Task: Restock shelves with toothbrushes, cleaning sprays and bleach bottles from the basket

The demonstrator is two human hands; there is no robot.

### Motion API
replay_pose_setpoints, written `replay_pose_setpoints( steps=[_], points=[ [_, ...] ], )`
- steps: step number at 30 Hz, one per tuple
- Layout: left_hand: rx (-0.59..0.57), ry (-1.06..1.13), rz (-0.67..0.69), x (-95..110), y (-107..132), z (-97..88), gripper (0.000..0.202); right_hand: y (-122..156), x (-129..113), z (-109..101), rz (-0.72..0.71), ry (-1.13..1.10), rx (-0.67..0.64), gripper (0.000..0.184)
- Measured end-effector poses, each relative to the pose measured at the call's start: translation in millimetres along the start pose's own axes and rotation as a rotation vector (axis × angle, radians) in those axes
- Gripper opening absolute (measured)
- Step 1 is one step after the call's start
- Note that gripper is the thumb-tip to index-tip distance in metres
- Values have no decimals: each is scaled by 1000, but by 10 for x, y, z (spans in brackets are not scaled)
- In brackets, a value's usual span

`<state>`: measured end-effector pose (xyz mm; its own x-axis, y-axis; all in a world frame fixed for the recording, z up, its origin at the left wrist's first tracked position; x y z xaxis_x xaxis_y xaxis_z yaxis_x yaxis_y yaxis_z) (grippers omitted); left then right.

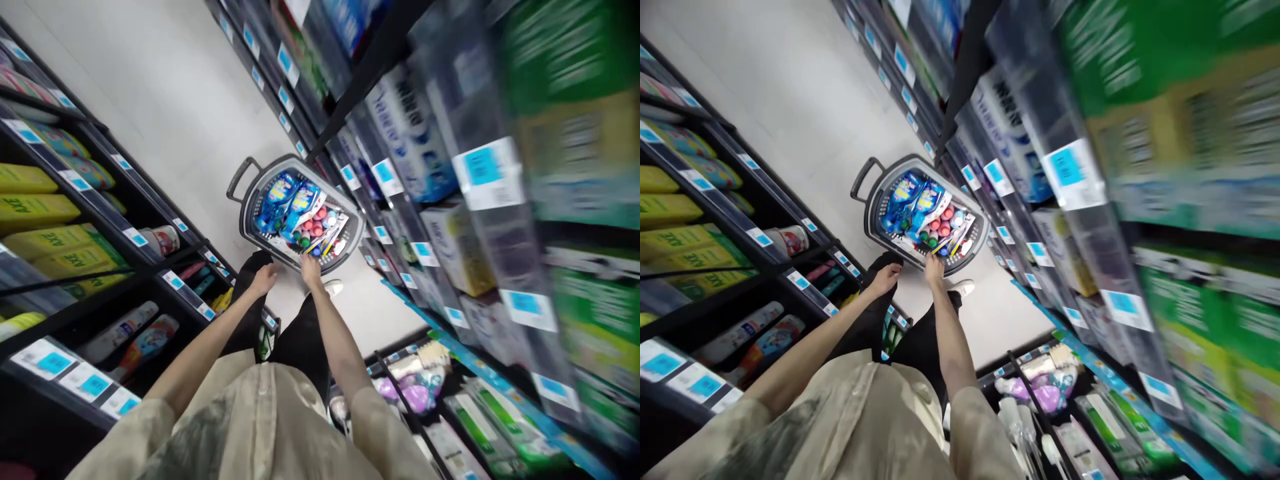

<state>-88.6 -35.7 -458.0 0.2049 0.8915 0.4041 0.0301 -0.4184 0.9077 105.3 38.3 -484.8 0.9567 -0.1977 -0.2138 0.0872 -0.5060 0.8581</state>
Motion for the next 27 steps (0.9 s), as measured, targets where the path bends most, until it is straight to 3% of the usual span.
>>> replay_pose_setpoints(
  steps=[5,8,12,16,20,27],
  points=[
    [38,208,111,834,834,204,35,1194,-60,-715,-88,-386,110,26],
    [-54,395,238,1376,1484,387,47,1892,-130,-1075,-178,-631,57,30],
    [-228,580,455,1960,2470,594,63,2795,-222,-1316,-325,-897,-144,36],
    [-311,606,602,2299,3260,771,62,3493,-250,-1402,-442,-1119,-289,51],
    [-366,563,676,2523,3660,917,54,3908,-260,-1402,-479,-1361,-321,56],
    [-348,509,716,2806,3854,933,60,4212,-257,-1516,-447,-1662,-240,51]
  ],
)
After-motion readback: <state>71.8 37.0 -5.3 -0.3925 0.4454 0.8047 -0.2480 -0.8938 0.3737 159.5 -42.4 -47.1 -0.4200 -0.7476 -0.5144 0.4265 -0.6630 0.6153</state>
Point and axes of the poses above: each hand's wrist, its own y-axis away from the middle knuckle, its own z-axis out of the palm, x = y × z, the point moved 6 cm from there along -y, towards the middle knuckle, and after that the axes turned 15 degrees about y, right-handed, at the moved point
